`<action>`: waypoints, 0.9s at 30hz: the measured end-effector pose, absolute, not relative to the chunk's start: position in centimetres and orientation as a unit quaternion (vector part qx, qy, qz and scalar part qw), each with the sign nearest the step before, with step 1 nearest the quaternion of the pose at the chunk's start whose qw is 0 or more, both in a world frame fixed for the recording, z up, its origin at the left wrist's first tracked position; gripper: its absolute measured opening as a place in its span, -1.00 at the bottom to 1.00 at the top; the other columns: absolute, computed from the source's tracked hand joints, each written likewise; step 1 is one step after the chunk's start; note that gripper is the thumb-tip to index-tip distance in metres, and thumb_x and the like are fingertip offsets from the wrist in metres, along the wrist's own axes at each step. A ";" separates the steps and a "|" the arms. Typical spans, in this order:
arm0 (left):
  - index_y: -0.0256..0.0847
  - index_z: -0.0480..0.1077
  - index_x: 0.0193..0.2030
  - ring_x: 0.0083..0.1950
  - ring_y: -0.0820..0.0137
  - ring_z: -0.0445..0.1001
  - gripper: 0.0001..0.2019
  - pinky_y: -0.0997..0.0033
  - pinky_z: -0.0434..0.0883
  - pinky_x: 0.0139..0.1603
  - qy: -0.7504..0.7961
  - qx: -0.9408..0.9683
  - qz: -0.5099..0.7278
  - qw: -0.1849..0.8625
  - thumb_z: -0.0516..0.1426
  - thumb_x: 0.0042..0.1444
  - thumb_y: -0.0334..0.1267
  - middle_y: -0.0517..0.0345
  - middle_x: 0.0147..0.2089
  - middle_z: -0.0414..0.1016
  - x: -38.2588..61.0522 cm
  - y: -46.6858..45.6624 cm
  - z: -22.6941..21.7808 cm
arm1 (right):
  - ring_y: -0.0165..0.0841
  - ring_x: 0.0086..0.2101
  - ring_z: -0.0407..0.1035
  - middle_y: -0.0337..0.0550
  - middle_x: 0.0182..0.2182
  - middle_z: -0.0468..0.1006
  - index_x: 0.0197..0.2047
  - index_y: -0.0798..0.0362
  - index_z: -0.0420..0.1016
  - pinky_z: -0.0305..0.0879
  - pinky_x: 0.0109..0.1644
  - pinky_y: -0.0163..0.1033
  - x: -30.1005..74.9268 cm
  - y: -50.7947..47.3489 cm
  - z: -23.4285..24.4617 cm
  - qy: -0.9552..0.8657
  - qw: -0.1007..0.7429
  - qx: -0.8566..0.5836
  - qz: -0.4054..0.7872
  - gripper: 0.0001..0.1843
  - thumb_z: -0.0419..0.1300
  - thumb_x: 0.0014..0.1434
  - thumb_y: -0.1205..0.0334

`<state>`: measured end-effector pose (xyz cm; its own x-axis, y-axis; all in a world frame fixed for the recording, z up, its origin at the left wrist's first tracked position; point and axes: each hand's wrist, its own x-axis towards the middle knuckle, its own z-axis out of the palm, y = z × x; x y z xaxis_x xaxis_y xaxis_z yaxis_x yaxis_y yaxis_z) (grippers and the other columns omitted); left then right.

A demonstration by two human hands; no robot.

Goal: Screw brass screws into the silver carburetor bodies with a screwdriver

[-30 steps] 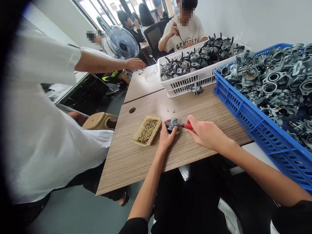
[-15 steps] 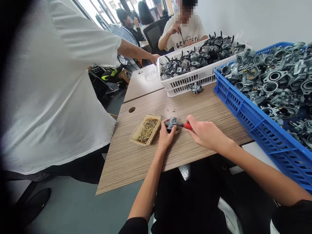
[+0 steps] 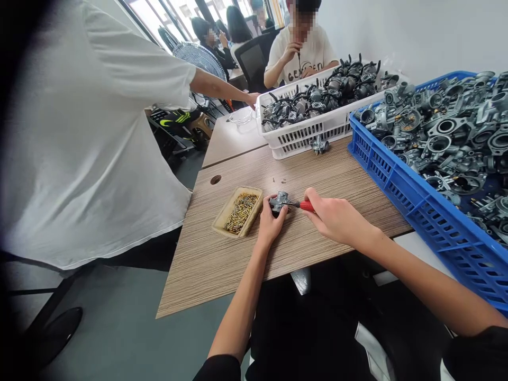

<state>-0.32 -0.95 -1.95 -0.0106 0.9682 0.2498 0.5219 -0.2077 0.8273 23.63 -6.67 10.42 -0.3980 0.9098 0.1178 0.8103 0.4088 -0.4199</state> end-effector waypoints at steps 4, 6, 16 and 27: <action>-0.12 0.30 0.19 -0.04 0.24 0.58 -0.59 0.25 0.49 0.07 0.570 0.654 0.421 0.264 0.25 0.28 -0.12 0.02 0.01 0.59 -0.3 -1.0 -1.9 | -0.12 -0.38 0.61 -0.14 -0.36 0.66 0.05 -0.01 0.24 0.14 -0.35 -0.25 23.7 -6.6 10.4 -0.822 0.167 -0.523 0.149 -0.88 0.07 0.52 0.18; -0.13 0.31 0.19 -0.04 0.24 0.58 -0.59 0.25 0.49 0.07 0.571 0.655 0.420 0.264 0.25 0.28 -0.12 0.02 0.01 0.59 -0.3 -1.0 -1.9 | -0.11 -0.37 0.61 -0.14 -0.35 0.66 0.05 -0.01 0.24 0.14 -0.35 -0.25 23.7 -6.6 10.4 -0.822 0.167 -0.524 0.149 -0.88 0.08 0.51 0.19; -0.12 0.30 0.21 0.00 0.22 0.58 -0.59 0.22 0.49 0.11 0.576 0.651 0.419 0.261 0.25 0.29 -0.11 0.00 0.06 0.59 -0.4 -0.9 -2.1 | -0.09 -0.35 0.62 -0.12 -0.33 0.67 0.06 0.00 0.23 0.16 -0.34 -0.24 23.6 -6.6 10.4 -0.821 0.163 -0.525 0.153 -0.87 0.08 0.52 0.20; -0.12 0.30 0.20 -0.02 0.23 0.57 -0.58 0.24 0.48 0.07 0.572 0.651 0.421 0.267 0.24 0.28 -0.08 0.00 0.05 0.59 -0.4 -0.9 -2.2 | -0.09 -0.36 0.61 -0.11 -0.32 0.67 0.07 0.00 0.25 0.17 -0.33 -0.24 23.7 -6.6 10.4 -0.818 0.172 -0.524 0.160 -0.86 0.08 0.51 0.18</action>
